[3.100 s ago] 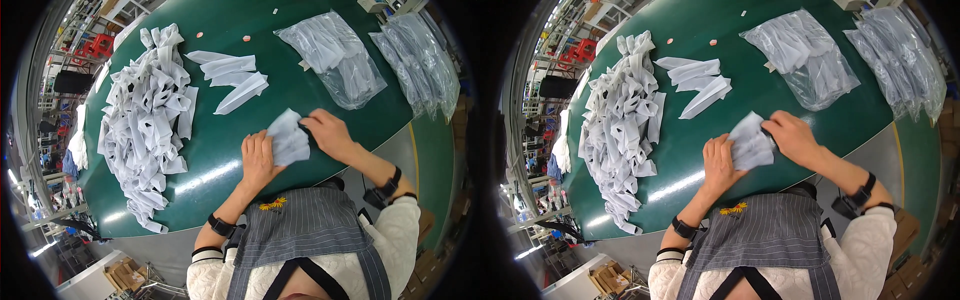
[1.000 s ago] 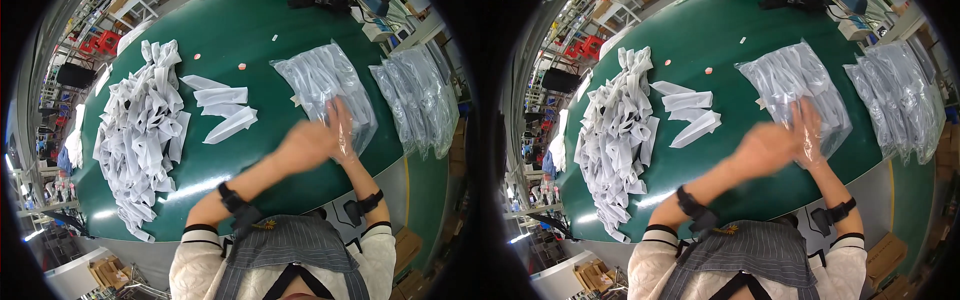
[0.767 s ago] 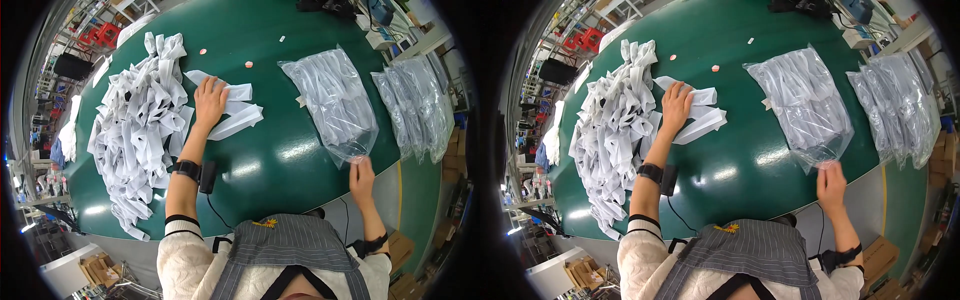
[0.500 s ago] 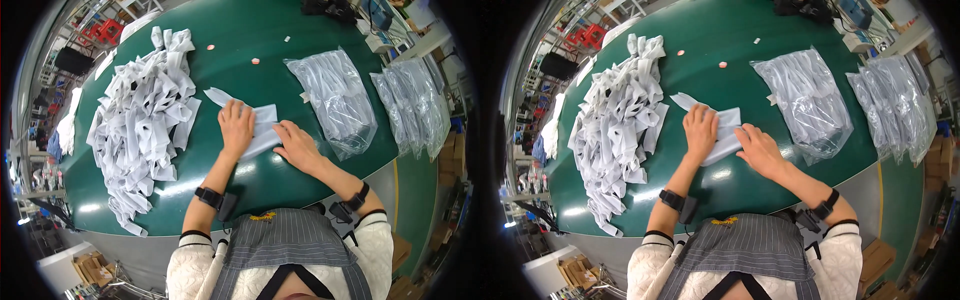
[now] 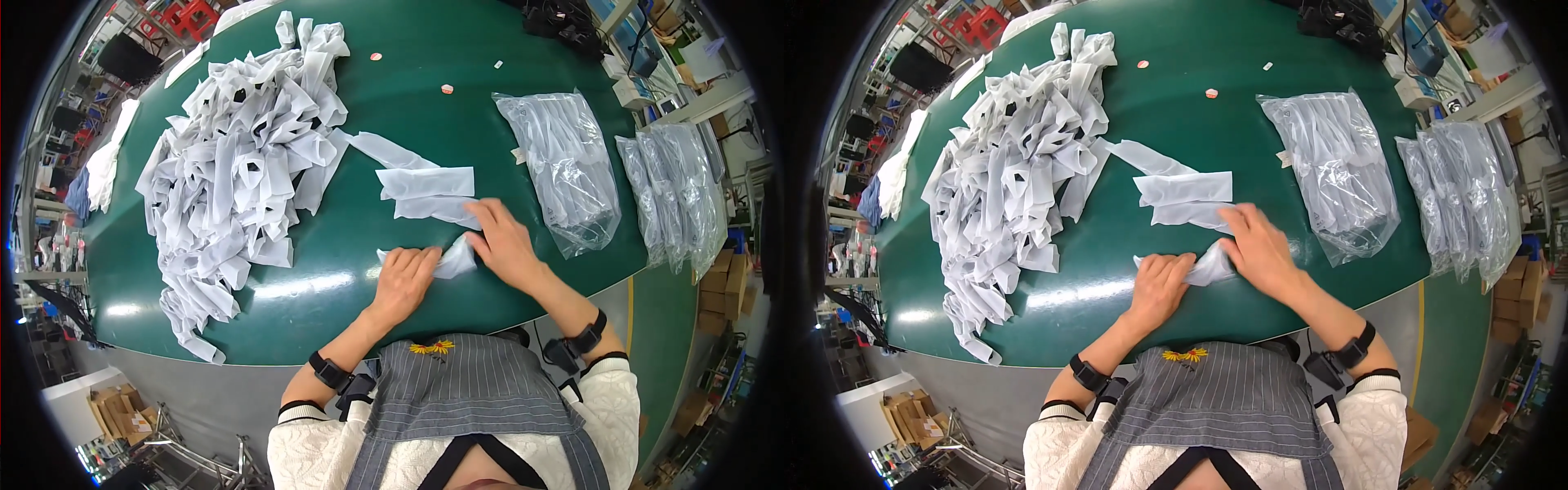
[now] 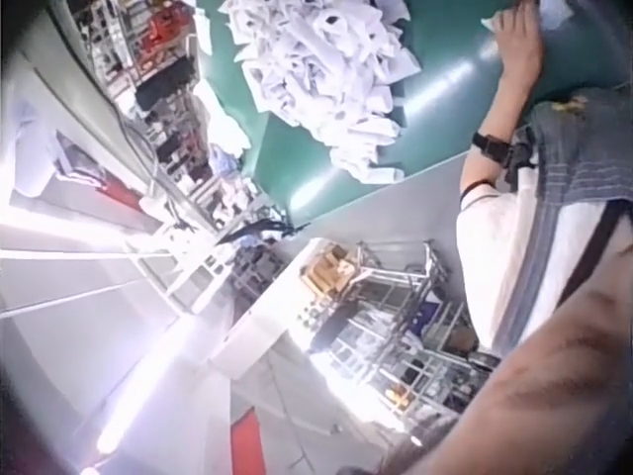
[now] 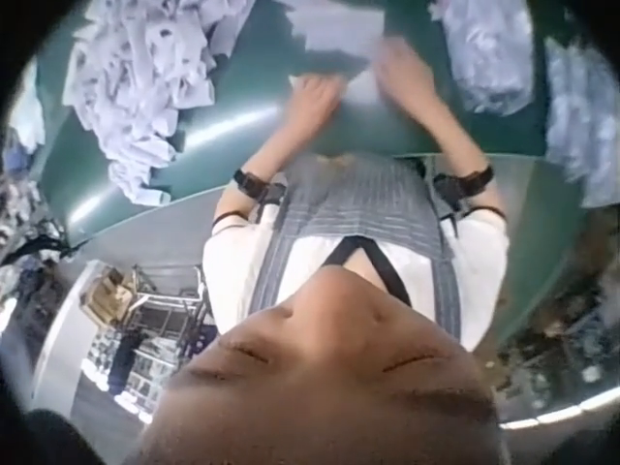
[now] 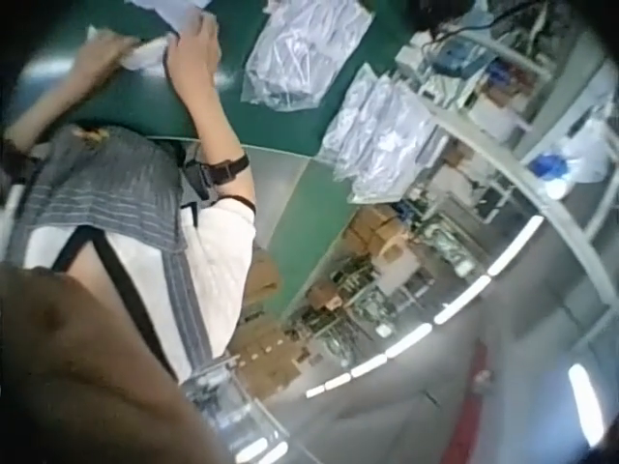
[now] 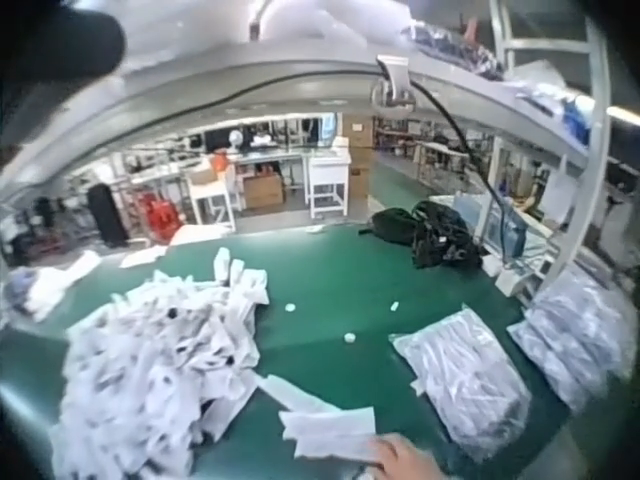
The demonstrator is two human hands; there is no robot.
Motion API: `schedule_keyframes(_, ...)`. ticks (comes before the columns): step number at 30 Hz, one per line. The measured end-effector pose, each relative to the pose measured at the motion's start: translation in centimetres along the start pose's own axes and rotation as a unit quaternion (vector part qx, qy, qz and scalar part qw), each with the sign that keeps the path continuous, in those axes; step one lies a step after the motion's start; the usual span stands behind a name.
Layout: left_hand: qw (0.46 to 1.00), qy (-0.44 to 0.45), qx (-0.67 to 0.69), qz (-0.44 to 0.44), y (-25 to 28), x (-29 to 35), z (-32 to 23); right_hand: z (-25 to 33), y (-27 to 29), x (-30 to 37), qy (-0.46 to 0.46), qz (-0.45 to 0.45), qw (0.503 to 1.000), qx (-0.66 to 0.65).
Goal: The person folds white foam sleeves by hand and stacks them together before placing the stack into a clear plastic bag. Once the bag is filled, they set it aside and repeat the process with a new bag.
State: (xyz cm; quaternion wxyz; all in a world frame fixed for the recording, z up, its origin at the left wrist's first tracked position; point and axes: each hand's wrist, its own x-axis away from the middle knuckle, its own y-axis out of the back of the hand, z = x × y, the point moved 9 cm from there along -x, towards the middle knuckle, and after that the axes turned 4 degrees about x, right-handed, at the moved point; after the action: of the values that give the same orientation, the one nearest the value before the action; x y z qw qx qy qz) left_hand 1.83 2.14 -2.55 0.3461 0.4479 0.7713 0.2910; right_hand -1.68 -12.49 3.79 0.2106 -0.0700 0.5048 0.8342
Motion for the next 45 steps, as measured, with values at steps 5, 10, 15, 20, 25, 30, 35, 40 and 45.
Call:
schedule_keyframes(5,0.991,-0.096,-0.071,-0.056,2.0,-0.8,-2.2,-4.1,-5.8,0.2,-0.068,0.184,0.976,0.100)
schedule_keyframes(10,0.990,-0.071,-0.114,-0.052,4.4,-2.1,-1.6,-1.8,-7.8,1.8,-0.041,0.389,0.918,-0.058)
schedule_keyframes(15,0.994,-0.069,-0.081,-0.027,2.5,-2.8,0.9,-1.0,-4.1,-3.6,0.025,0.116,0.993,0.002)
schedule_keyframes(20,0.997,-0.051,-0.049,-0.004,1.2,-3.0,0.4,-4.1,-7.2,-3.7,0.007,0.127,0.978,0.164)
schedule_keyframes(25,0.990,-0.046,-0.134,-0.011,5.0,-2.8,-1.0,-2.3,-8.1,-1.1,-0.040,0.347,0.937,0.025)
schedule_keyframes(30,0.995,-0.034,-0.085,0.038,3.4,-2.6,1.9,-0.9,-7.1,-4.0,0.019,0.238,0.971,-0.013)
schedule_keyframes(35,0.998,0.025,-0.056,0.015,1.0,-2.7,1.6,-3.0,-10.4,-8.2,0.031,0.113,0.988,0.105)
schedule_keyframes(40,0.996,0.047,-0.070,0.025,3.3,-1.2,1.0,-1.1,-10.4,-6.1,0.080,0.214,0.969,0.098)
schedule_keyframes(45,0.997,-0.005,-0.069,0.044,5.2,-1.1,2.1,0.2,-10.8,-4.3,0.089,0.336,0.935,-0.063)
